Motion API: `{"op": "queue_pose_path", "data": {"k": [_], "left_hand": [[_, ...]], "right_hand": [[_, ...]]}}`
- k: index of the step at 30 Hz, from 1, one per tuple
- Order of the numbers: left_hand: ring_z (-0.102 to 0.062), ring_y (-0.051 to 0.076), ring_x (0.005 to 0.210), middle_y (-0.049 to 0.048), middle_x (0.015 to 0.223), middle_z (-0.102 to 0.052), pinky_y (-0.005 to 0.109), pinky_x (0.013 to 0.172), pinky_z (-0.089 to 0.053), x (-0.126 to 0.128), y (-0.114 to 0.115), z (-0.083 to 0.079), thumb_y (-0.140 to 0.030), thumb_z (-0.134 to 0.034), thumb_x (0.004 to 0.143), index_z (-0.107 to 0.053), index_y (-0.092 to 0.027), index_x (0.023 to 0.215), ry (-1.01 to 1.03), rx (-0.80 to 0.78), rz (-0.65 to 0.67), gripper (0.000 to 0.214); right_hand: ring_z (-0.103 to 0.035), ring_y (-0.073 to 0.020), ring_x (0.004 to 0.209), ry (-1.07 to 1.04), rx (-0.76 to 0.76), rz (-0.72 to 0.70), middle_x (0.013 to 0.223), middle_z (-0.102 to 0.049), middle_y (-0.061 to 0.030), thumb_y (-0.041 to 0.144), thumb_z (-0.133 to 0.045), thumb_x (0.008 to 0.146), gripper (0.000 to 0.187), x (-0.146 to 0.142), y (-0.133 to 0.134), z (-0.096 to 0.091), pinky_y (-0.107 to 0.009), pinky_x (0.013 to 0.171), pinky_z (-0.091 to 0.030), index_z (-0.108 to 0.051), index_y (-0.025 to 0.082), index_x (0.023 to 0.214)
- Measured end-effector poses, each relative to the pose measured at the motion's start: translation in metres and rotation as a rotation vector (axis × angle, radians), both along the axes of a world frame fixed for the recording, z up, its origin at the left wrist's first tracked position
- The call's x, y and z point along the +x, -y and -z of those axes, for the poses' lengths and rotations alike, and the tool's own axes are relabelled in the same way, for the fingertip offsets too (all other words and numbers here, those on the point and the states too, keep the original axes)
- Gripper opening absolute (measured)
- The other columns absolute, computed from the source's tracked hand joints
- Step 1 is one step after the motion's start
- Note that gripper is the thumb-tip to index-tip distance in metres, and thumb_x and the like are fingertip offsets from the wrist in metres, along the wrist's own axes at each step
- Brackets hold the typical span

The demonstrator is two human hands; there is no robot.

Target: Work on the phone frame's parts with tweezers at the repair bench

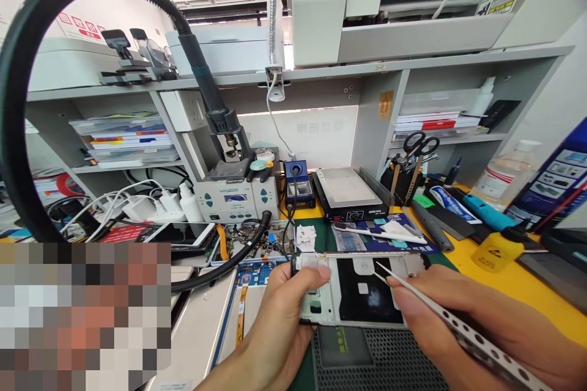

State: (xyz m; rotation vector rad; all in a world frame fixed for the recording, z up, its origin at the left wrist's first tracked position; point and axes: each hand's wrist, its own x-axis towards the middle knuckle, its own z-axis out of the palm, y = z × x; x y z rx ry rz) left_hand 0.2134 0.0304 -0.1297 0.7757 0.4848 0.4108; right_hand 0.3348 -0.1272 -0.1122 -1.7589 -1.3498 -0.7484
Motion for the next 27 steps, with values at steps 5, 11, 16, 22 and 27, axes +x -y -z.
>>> {"op": "queue_pose_path", "data": {"k": [5, 11, 16, 22, 27], "left_hand": [[-0.064, 0.017, 0.078, 0.0056, 0.084, -0.074, 0.029, 0.078, -0.05, -0.003, 0.005, 0.0, -0.033, -0.073, 0.087, -0.077, -0.015, 0.091, 0.014, 0.269, 0.055, 0.019], [-0.057, 0.016, 0.073, 0.0042, 0.078, -0.068, 0.027, 0.07, -0.047, -0.005, 0.011, 0.0, -0.04, -0.075, 0.084, -0.078, -0.014, 0.089, -0.017, 0.334, 0.053, 0.026], [-0.058, 0.018, 0.075, 0.0054, 0.08, -0.07, 0.027, 0.071, -0.048, -0.005, 0.013, -0.001, -0.039, -0.075, 0.084, -0.079, -0.015, 0.093, -0.02, 0.398, 0.046, 0.026], [-0.066, 0.024, 0.087, 0.0075, 0.09, -0.075, 0.032, 0.084, -0.052, -0.006, 0.012, -0.004, -0.039, -0.071, 0.087, -0.08, -0.016, 0.098, 0.006, 0.488, 0.069, 0.026], [-0.067, 0.024, 0.086, 0.0074, 0.092, -0.077, 0.032, 0.085, -0.053, -0.007, 0.012, -0.01, -0.039, -0.071, 0.088, -0.08, -0.017, 0.098, 0.0, 0.524, 0.081, 0.026]], "right_hand": [[-0.076, -0.0165, 0.063, -0.151, -0.008, -0.075, 0.077, -0.079, 0.0034, 0.024, -0.065, 0.09, 0.01, -0.013, -0.014, -0.007, -0.019, 0.059, -0.06, -0.074, 0.028, 0.088], [-0.068, -0.0126, 0.048, -0.45, -0.164, -0.241, 0.058, -0.068, 0.0049, 0.022, -0.059, 0.09, 0.021, -0.018, -0.025, -0.016, -0.016, 0.049, -0.056, -0.074, 0.026, 0.075], [-0.072, -0.0137, 0.057, -0.482, -0.151, -0.25, 0.064, -0.072, 0.0026, 0.023, -0.061, 0.09, 0.018, -0.016, -0.024, -0.012, -0.016, 0.059, -0.061, -0.074, 0.023, 0.077], [-0.075, -0.0145, 0.065, -0.443, -0.133, -0.283, 0.073, -0.076, 0.0009, 0.021, -0.064, 0.09, 0.013, -0.016, -0.025, -0.01, -0.016, 0.065, -0.062, -0.076, 0.022, 0.085], [-0.075, -0.0123, 0.063, -0.374, -0.097, -0.28, 0.072, -0.077, 0.0025, 0.016, -0.063, 0.089, 0.015, -0.019, -0.027, -0.012, -0.013, 0.065, -0.061, -0.076, 0.022, 0.084]]}}
